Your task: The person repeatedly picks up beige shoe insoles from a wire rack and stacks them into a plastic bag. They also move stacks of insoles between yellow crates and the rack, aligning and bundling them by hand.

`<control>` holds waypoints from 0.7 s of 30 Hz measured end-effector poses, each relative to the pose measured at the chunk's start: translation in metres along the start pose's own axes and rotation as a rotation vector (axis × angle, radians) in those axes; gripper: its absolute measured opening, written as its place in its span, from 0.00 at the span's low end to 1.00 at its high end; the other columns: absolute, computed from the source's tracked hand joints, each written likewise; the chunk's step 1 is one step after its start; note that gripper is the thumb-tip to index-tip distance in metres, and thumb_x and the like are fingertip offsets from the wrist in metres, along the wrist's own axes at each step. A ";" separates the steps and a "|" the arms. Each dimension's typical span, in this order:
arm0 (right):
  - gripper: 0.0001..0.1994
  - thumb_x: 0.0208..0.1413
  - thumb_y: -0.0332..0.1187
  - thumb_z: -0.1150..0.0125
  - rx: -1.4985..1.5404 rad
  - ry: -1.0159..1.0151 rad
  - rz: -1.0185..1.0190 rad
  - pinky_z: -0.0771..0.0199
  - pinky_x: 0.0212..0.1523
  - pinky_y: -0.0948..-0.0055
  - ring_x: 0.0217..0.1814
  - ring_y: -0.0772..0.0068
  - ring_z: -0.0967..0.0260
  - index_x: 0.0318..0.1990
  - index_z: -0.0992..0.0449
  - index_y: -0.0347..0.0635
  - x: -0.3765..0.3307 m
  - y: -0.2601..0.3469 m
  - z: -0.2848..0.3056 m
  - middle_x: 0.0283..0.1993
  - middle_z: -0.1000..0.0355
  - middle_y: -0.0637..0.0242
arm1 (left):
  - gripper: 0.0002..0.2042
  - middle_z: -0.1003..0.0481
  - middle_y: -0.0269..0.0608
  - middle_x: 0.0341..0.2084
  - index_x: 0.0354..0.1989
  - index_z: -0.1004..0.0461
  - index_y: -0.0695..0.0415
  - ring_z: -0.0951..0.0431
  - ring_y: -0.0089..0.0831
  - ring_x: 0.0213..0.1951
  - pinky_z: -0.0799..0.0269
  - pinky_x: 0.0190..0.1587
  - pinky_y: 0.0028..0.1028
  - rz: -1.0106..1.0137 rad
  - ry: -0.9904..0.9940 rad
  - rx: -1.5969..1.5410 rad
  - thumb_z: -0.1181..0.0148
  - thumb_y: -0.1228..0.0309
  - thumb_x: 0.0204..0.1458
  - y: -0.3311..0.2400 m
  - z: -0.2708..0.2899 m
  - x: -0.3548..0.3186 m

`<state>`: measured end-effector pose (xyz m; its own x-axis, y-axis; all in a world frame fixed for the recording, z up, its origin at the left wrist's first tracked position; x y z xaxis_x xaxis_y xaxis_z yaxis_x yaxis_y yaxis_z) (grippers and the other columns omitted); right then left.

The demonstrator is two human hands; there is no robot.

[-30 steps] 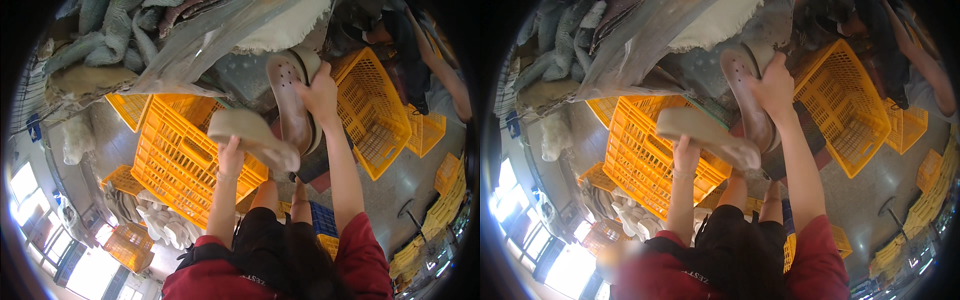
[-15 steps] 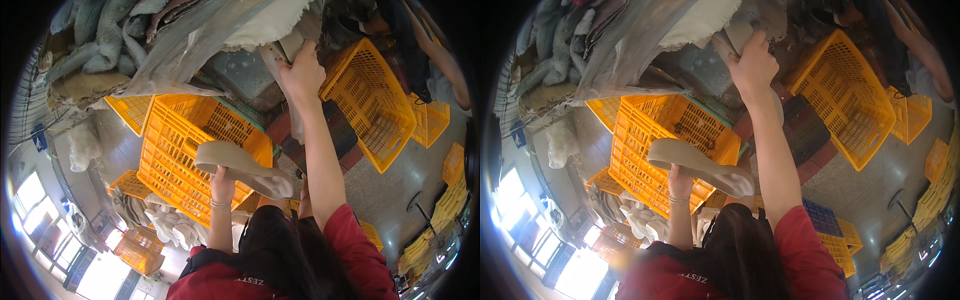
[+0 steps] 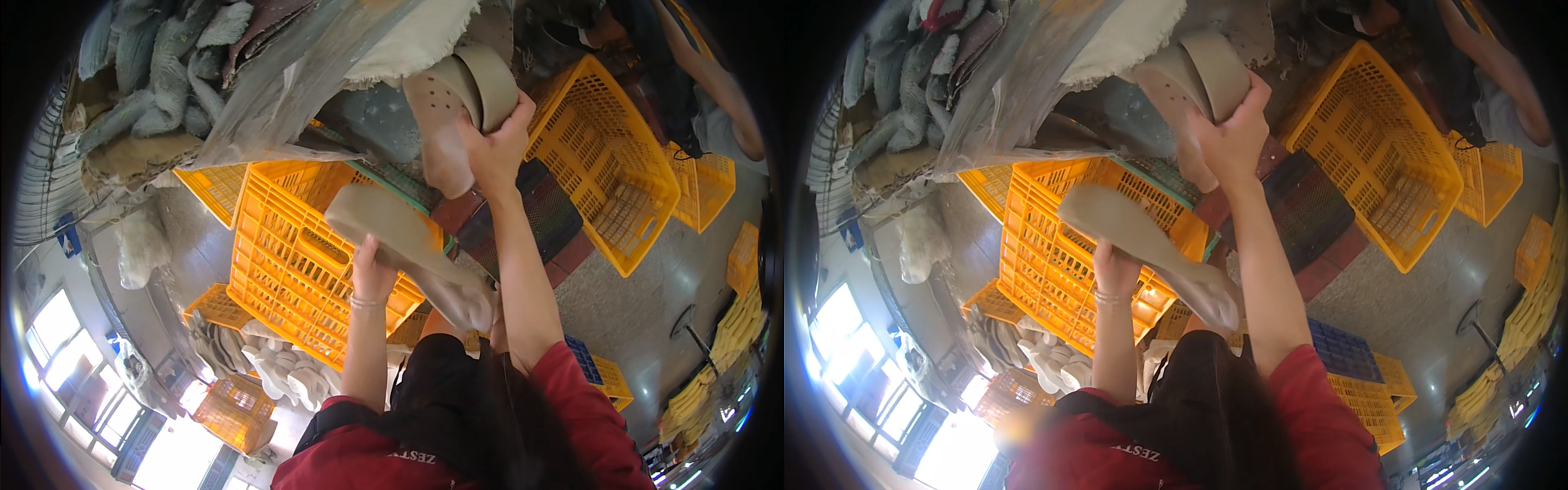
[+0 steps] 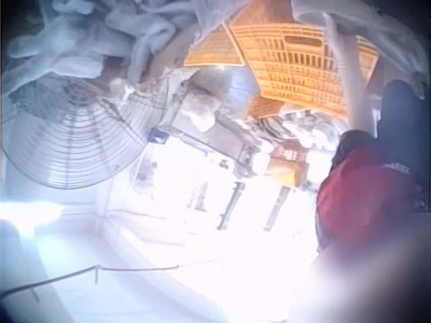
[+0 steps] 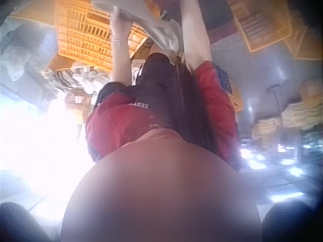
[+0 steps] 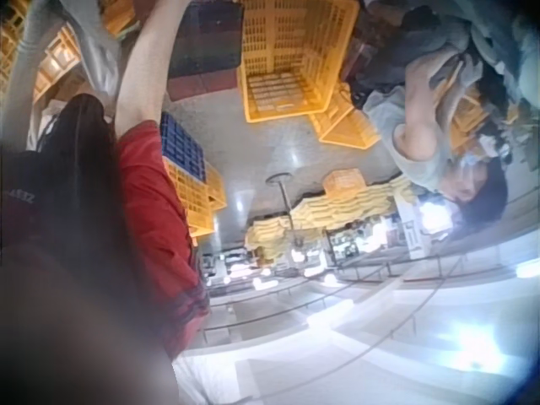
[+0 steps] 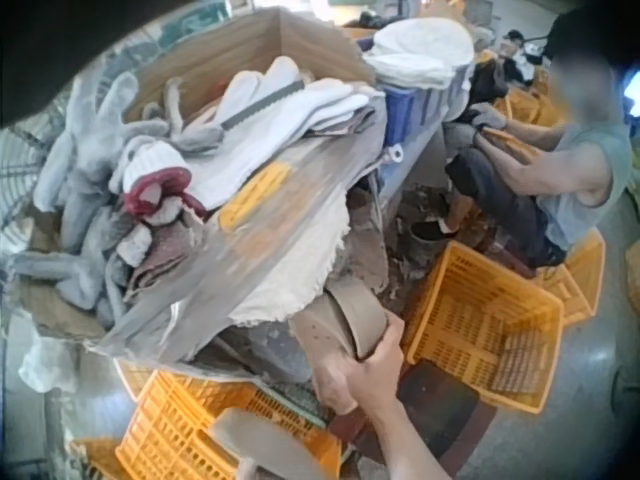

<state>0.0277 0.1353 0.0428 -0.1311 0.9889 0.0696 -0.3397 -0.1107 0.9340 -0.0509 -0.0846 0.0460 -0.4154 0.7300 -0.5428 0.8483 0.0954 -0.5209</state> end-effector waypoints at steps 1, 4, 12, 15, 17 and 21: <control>0.36 0.42 0.32 0.29 0.034 -0.008 0.011 0.30 0.53 0.62 0.52 0.50 0.27 0.58 0.42 0.38 -0.005 -0.001 0.005 0.49 0.27 0.48 | 0.31 0.34 0.38 0.59 0.67 0.45 0.58 0.34 0.35 0.61 0.40 0.64 0.39 -0.014 0.038 0.027 0.41 0.66 0.56 -0.001 -0.007 0.011; 0.38 0.40 0.32 0.26 0.215 0.217 -0.051 0.30 0.54 0.64 0.55 0.60 0.29 0.58 0.42 0.37 -0.018 -0.003 0.023 0.52 0.29 0.51 | 0.31 0.38 0.40 0.63 0.66 0.43 0.61 0.36 0.34 0.62 0.43 0.65 0.34 -0.025 0.182 0.188 0.40 0.73 0.53 0.002 -0.018 0.040; 0.26 0.51 0.40 0.31 0.225 0.764 -0.296 0.27 0.47 0.71 0.46 0.73 0.29 0.54 0.31 0.37 0.006 0.005 0.065 0.44 0.26 0.62 | 0.23 0.31 0.39 0.57 0.60 0.36 0.60 0.32 0.30 0.59 0.38 0.62 0.32 0.041 0.079 0.182 0.40 0.74 0.56 0.030 0.017 0.040; 0.24 0.53 0.44 0.34 0.154 0.874 -0.227 0.27 0.41 0.72 0.38 0.75 0.29 0.50 0.28 0.34 0.014 0.016 0.060 0.38 0.24 0.62 | 0.23 0.29 0.37 0.54 0.61 0.38 0.59 0.30 0.30 0.57 0.36 0.61 0.32 0.017 0.022 0.127 0.40 0.71 0.58 0.037 0.025 0.029; 0.30 0.47 0.47 0.28 0.083 0.980 -0.030 0.26 0.43 0.70 0.40 0.69 0.26 0.50 0.29 0.32 0.016 0.026 0.054 0.41 0.23 0.57 | 0.22 0.29 0.37 0.54 0.61 0.37 0.59 0.30 0.31 0.57 0.35 0.60 0.33 0.015 -0.016 0.123 0.41 0.70 0.59 0.038 0.025 0.026; 0.34 0.43 0.47 0.26 -0.075 1.038 -0.085 0.26 0.46 0.66 0.46 0.58 0.23 0.51 0.29 0.30 0.024 0.039 0.047 0.42 0.23 0.49 | 0.21 0.28 0.37 0.53 0.60 0.37 0.58 0.29 0.32 0.55 0.33 0.59 0.35 -0.020 0.016 0.194 0.43 0.66 0.60 0.035 0.018 0.025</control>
<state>0.0554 0.1589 0.0975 -0.8279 0.4267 -0.3639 -0.4378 -0.0861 0.8950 -0.0374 -0.0755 0.0026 -0.4247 0.7400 -0.5216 0.7600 -0.0217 -0.6496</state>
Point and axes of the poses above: each hand's wrist, its own x-axis towards the middle knuckle, its own z-axis out of the back of the hand, y = z × x, the point moved 1 cm from there along x, towards the middle knuckle
